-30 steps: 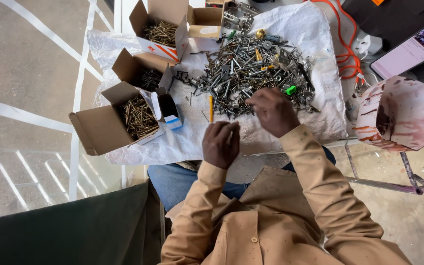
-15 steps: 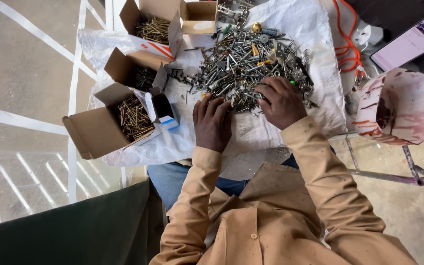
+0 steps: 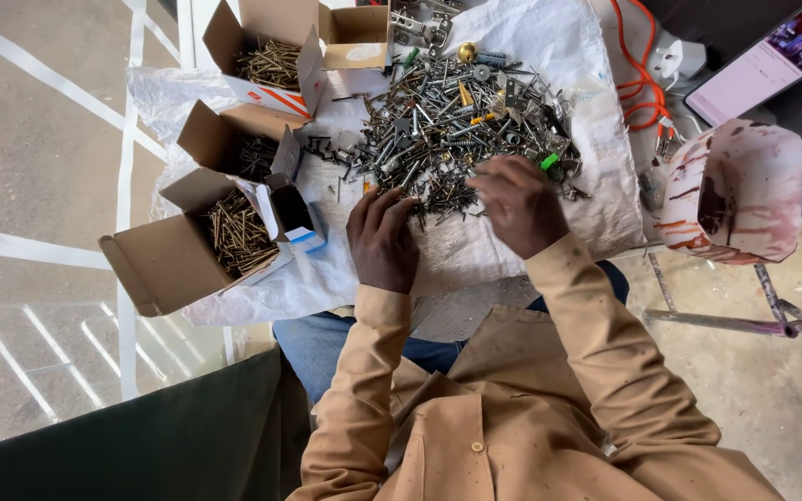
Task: Sorting a pile of mixed screws, nails, and hardware into separate boxes
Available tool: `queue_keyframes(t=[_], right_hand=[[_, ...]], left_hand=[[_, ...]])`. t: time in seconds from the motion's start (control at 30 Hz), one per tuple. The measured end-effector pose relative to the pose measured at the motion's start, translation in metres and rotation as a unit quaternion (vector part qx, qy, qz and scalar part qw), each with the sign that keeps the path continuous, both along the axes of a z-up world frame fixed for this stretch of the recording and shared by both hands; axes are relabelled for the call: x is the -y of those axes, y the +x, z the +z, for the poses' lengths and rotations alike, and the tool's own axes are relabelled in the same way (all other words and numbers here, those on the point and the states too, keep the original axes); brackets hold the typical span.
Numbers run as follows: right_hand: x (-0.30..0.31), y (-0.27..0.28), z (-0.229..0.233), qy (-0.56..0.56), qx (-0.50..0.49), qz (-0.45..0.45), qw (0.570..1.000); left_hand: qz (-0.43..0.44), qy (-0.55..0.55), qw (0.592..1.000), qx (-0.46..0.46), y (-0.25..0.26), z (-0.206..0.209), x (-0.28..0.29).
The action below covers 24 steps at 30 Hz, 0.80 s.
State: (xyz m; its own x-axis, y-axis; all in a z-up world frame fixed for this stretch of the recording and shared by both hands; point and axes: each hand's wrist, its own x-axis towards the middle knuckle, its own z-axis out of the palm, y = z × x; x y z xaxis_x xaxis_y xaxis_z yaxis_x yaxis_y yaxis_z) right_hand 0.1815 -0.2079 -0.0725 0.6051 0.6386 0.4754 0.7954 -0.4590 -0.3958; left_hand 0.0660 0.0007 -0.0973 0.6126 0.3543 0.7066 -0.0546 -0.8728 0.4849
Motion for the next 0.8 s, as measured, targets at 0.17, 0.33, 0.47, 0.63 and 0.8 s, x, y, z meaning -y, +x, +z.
queue_keyframes(t=[0.17, 0.33, 0.47, 0.63, 0.8], right_hand=[[-0.038, -0.020, -0.013, 0.018, 0.016, 0.019, 1.000], [-0.068, -0.033, -0.009, 0.019, 0.032, -0.002, 0.999], [-0.071, -0.034, -0.012, 0.019, 0.018, -0.022, 0.999], [-0.055, -0.031, -0.013, 0.047, 0.015, -0.036, 0.998], [-0.040, -0.018, -0.016, 0.076, -0.035, -0.046, 0.995]], left_hand=[[0.023, -0.027, 0.999, 0.018, -0.006, 0.008, 0.000], [0.040, -0.056, 0.996, 0.051, -0.008, 0.012, -0.001], [0.041, -0.098, 0.992, 0.064, -0.011, 0.022, -0.001], [0.025, -0.112, 0.988, 0.104, -0.014, 0.031, 0.000], [0.034, -0.117, 0.986, 0.117, -0.012, 0.031, -0.001]])
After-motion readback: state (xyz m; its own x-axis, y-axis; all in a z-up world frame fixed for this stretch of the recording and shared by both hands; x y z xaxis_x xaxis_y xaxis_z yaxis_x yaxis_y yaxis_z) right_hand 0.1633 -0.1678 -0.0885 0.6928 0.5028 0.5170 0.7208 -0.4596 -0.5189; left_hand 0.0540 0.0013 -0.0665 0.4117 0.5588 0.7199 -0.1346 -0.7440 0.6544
